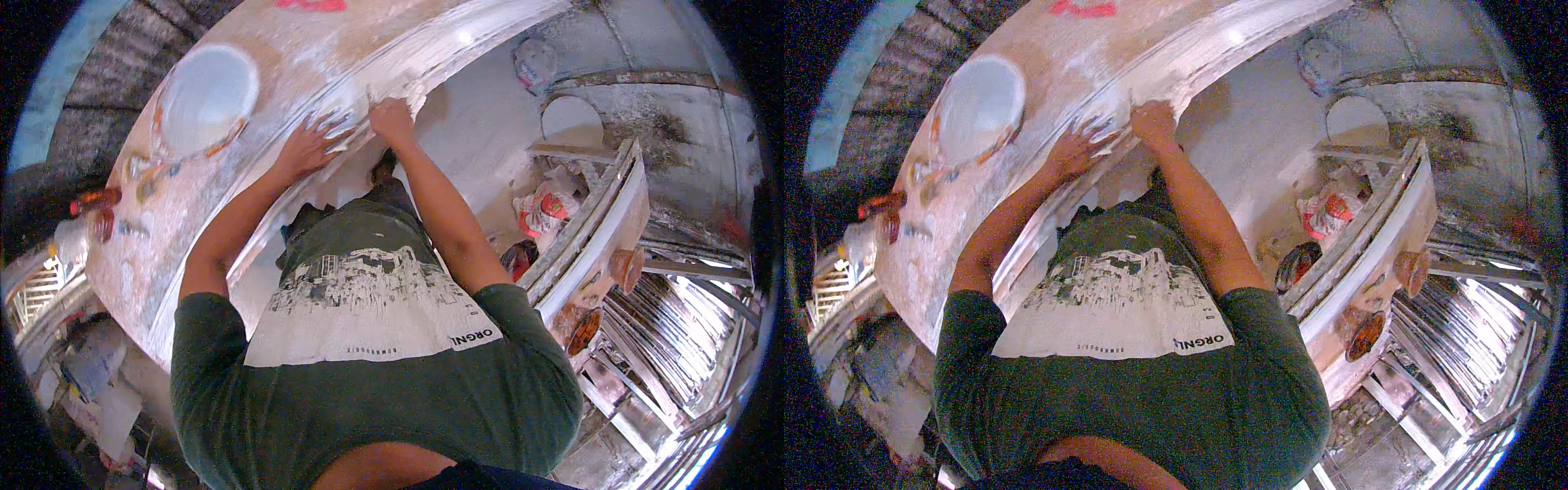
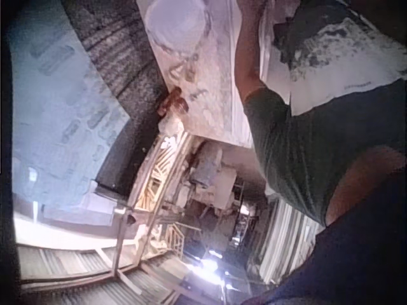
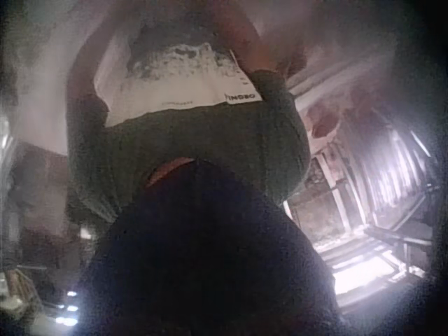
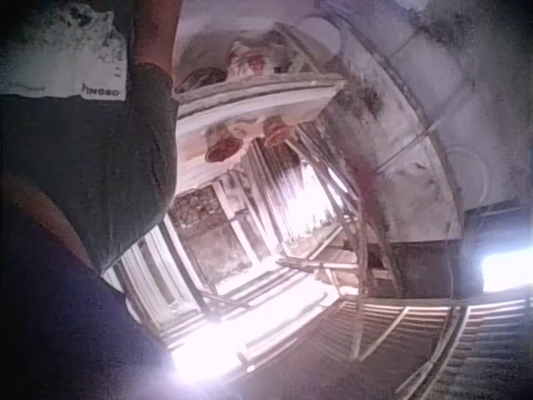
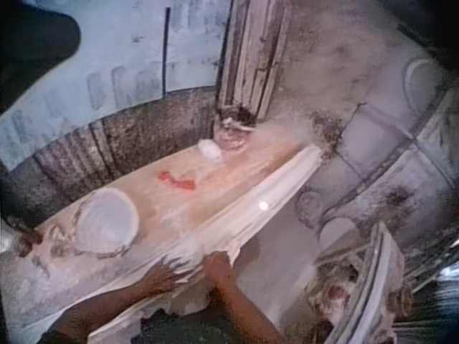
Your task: The person applies a white paste to a long curved wooden molding using a cloth. They repeatedly dip the cloth into a bucket of paste and spread it along the molding's surface and edges.
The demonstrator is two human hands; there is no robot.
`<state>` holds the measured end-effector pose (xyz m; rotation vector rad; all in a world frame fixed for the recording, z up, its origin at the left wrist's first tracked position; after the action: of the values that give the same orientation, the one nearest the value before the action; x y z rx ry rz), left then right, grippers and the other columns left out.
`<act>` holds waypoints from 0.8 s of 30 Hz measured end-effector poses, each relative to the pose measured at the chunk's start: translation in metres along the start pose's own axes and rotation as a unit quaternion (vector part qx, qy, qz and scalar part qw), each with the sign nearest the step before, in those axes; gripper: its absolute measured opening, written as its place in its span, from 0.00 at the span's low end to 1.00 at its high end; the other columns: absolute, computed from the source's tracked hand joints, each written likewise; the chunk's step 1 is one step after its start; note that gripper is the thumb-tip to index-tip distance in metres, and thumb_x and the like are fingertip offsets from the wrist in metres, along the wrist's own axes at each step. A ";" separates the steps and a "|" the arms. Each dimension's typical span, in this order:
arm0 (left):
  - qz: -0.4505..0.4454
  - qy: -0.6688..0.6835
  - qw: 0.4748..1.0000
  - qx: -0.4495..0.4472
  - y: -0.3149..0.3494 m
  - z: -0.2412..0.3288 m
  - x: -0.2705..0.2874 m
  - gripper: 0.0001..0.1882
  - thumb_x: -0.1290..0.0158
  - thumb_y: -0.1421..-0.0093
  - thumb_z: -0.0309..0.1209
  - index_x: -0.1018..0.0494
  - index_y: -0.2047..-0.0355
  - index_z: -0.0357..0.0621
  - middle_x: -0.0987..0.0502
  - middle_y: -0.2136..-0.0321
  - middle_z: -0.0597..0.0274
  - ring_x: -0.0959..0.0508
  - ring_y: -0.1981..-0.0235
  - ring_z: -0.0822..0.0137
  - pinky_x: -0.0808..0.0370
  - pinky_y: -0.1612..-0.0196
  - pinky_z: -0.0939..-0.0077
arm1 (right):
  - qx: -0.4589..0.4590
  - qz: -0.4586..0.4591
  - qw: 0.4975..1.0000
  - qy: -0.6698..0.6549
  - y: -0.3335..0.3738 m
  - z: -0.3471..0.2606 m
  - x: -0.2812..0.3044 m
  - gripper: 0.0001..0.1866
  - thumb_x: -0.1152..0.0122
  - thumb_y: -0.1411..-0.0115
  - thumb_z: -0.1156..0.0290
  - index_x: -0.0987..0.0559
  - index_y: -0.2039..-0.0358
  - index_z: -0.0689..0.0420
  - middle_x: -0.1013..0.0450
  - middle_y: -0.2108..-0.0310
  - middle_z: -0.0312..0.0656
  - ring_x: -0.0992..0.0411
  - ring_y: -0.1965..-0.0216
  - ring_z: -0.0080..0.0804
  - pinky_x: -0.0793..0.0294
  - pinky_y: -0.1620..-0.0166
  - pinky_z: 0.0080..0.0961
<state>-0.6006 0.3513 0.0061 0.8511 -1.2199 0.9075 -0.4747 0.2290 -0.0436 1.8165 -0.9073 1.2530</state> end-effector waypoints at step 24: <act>-0.022 -0.015 0.999 0.036 -0.329 0.013 -0.007 0.24 0.62 0.38 0.51 0.38 0.41 0.71 0.44 0.38 0.61 0.49 0.35 0.55 0.51 0.37 0.47 | 0.039 0.006 0.997 -0.065 -0.153 0.214 0.075 0.20 0.53 0.43 0.58 0.21 0.69 0.63 0.26 0.67 0.56 0.28 0.60 0.54 0.31 0.52 0.49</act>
<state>-0.3059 0.2061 -0.0169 0.9478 -1.1957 0.9104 -0.2304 0.1060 -0.0528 1.9755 -0.9542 1.2028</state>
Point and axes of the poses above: each hand's wrist, its own y-axis away from the middle knuckle, its own x-axis out of the back of the hand, z = x × y, the point moved 7 cm from there along -y, towards the middle knuckle
